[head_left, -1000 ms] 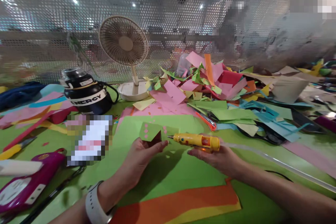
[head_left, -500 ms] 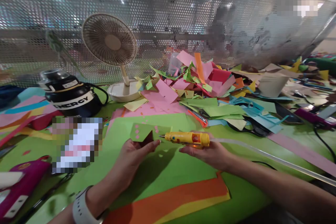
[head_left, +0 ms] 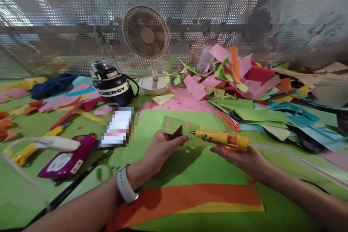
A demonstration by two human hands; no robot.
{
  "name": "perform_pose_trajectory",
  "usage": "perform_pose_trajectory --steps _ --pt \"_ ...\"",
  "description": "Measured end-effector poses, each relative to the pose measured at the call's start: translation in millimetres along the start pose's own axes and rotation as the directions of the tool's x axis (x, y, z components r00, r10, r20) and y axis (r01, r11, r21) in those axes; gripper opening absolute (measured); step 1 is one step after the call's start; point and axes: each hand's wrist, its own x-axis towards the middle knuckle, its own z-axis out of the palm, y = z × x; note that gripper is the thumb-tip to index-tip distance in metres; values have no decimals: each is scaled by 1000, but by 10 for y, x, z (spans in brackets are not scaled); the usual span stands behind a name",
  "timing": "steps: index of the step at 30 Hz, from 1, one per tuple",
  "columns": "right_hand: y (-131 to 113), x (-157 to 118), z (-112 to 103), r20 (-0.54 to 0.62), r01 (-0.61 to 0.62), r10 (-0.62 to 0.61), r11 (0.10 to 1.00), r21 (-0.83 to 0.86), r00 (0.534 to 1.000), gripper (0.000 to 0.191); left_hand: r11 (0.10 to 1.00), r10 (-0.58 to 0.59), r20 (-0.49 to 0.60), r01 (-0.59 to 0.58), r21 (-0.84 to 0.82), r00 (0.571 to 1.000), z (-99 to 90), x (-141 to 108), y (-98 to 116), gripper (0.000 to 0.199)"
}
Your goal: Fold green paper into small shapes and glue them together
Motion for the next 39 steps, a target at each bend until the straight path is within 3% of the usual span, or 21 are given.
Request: perform_pose_trajectory --steps 21,31,39 --pt "-17 10 21 -16 9 -9 1000 -8 1000 40 1000 15 34 -14 -17 999 4 -10 12 13" --pt "59 0 35 -9 -21 22 997 73 1000 36 996 49 80 -43 -75 996 -15 8 -32 14" --pt "47 11 29 1 -10 10 1000 -19 1000 38 1000 24 49 -24 -10 999 -34 12 -55 17"
